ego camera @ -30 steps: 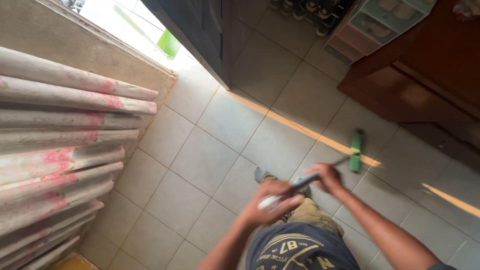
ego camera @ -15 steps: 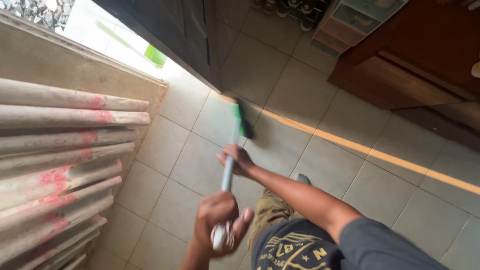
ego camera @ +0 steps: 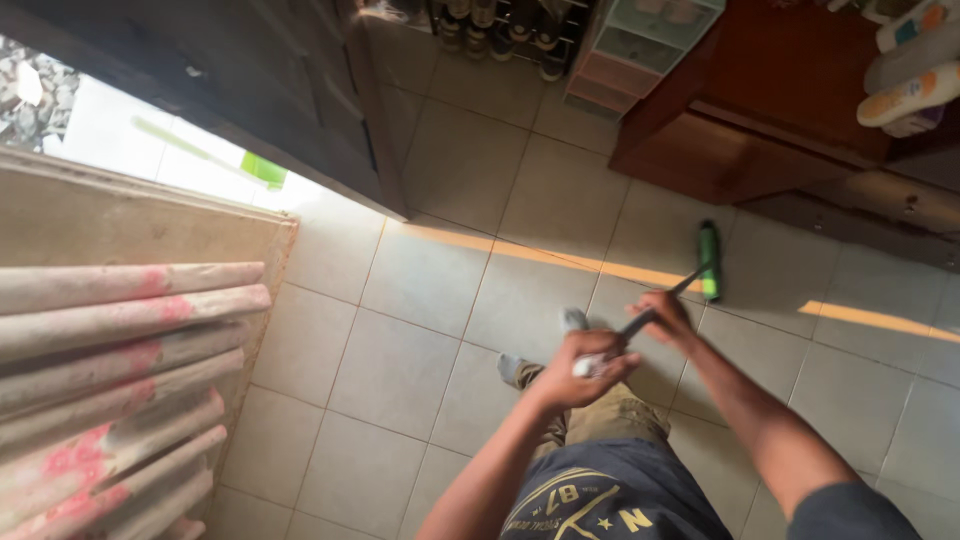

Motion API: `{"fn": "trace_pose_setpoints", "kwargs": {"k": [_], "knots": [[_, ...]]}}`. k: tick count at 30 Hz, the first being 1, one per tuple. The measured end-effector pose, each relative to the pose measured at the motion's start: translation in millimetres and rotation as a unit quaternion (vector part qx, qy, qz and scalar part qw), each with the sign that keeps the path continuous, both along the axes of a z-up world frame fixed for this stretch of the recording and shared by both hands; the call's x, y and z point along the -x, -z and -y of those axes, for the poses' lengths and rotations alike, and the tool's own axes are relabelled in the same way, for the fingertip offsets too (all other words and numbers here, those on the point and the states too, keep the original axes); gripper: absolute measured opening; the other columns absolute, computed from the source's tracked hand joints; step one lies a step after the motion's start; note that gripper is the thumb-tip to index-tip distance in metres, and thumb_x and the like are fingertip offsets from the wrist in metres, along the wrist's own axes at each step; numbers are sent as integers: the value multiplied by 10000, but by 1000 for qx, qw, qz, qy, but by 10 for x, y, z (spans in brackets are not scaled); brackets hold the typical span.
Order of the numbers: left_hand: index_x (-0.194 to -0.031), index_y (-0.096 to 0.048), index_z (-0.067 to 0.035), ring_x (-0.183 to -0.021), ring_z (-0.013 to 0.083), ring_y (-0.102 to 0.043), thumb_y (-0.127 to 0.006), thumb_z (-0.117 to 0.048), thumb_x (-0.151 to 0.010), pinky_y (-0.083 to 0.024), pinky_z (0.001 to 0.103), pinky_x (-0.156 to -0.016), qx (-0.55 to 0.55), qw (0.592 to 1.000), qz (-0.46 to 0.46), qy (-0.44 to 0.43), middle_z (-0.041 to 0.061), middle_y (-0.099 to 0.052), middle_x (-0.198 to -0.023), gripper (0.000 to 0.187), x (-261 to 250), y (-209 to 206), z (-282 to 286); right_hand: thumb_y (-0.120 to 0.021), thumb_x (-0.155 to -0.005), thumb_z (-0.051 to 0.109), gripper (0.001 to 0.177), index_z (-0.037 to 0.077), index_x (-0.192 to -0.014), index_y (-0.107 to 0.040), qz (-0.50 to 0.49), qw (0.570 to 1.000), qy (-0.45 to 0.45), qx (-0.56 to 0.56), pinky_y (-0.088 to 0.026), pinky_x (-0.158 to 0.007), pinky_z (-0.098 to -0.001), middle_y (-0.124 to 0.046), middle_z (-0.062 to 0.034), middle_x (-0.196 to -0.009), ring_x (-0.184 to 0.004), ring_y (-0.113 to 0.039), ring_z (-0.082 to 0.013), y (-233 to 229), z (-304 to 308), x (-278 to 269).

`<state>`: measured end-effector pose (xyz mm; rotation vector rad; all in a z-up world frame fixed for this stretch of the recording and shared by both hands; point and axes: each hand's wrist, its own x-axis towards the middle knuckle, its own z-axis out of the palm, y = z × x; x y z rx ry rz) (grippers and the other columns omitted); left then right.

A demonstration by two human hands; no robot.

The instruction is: The person sweeps the tiled floor using a broom and a green dustpan, moving the broom head across the tiles to collect dust and debris and transferring it into the dustpan.

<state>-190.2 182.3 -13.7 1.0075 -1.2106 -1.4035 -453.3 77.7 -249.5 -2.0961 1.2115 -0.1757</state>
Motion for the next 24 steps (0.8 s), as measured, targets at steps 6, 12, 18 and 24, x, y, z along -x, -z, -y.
{"fn": "trace_pose_setpoints", "kwargs": {"k": [6,12,18,24], "knots": [[-789,-590,-36,-641,248,-534,-712,-126,-969,-428,395,-609,13,995,55,-77,90,-540,-727,235,-237,-83,-189,-698,-823,220,218,82,-675,-619,269,867,162,-388,-550,-759,-401,-557,-80,-694,-654,-573,-253,375,240,-614],[-663,-431,-54,-601,301,-483,-709,-21,-884,-396,415,-607,94,947,223,-212,88,-460,-632,357,-984,-1271,-289,-698,-856,249,291,103,-674,-523,259,949,-175,41,-464,-660,-465,-563,-107,-683,-693,-574,-340,-142,23,-2707],[-673,-486,-70,-587,276,-531,-730,-67,-888,-431,400,-585,121,935,180,-282,78,-518,-640,325,-1281,-1765,-247,-746,-808,208,275,102,-683,-526,231,932,-271,60,-480,-651,-464,-563,-118,-679,-700,-580,-360,-833,364,-3041],[-740,-504,-10,-594,312,-490,-727,-104,-906,-402,403,-570,8,946,157,-282,126,-499,-696,293,-1223,-773,358,-766,-710,158,84,148,-757,-697,42,972,-230,13,-526,-705,-426,-673,-100,-794,-809,-660,-328,17,1414,-2397]]}}
